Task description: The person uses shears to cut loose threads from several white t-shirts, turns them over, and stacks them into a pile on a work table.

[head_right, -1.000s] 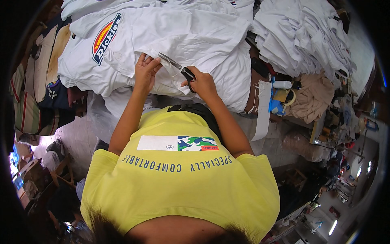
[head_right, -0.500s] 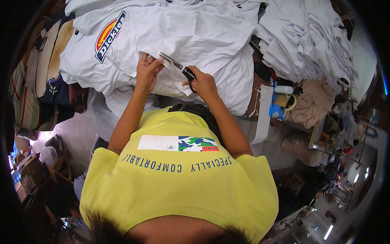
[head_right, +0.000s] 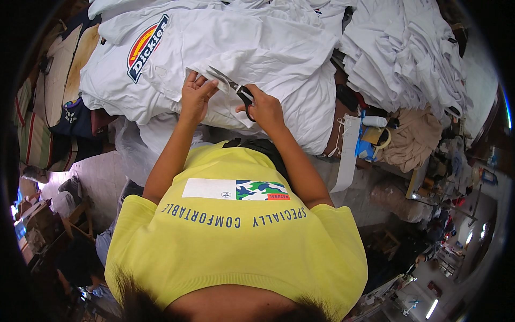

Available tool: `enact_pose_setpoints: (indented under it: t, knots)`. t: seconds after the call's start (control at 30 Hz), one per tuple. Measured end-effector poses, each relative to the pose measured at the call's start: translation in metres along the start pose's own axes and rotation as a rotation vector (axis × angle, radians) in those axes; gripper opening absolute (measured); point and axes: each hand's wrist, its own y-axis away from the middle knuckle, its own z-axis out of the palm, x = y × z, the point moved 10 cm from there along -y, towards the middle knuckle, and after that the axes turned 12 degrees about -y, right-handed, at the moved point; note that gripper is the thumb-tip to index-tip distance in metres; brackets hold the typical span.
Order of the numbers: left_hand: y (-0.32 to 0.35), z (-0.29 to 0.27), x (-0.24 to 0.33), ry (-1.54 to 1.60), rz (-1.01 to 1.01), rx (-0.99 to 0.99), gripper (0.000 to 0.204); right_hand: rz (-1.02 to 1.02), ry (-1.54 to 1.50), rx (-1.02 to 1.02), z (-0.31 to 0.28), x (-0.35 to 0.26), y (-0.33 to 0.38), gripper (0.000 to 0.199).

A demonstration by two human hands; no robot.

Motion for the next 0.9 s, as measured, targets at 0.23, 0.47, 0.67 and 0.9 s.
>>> enact_pose_setpoints:
  t: [0.23,0.47,0.67,0.9]
  knots:
    - [0.002,0.003,-0.004,-0.025,0.024,-0.026,0.049,-0.039,0.078,0.033,-0.006,-0.009,0.005,0.064]
    - [0.004,0.005,0.001,-0.030,0.088,-0.041,0.047,-0.041,0.085,0.004,-0.005,-0.020,0.003,0.070]
    - [0.005,0.004,-0.002,-0.048,0.089,-0.038,0.046,-0.010,0.049,-0.026,-0.007,-0.013,0.009,0.067]
    - [0.009,0.006,0.000,-0.048,0.070,-0.036,0.048,-0.010,0.041,-0.014,-0.005,-0.008,0.012,0.054]
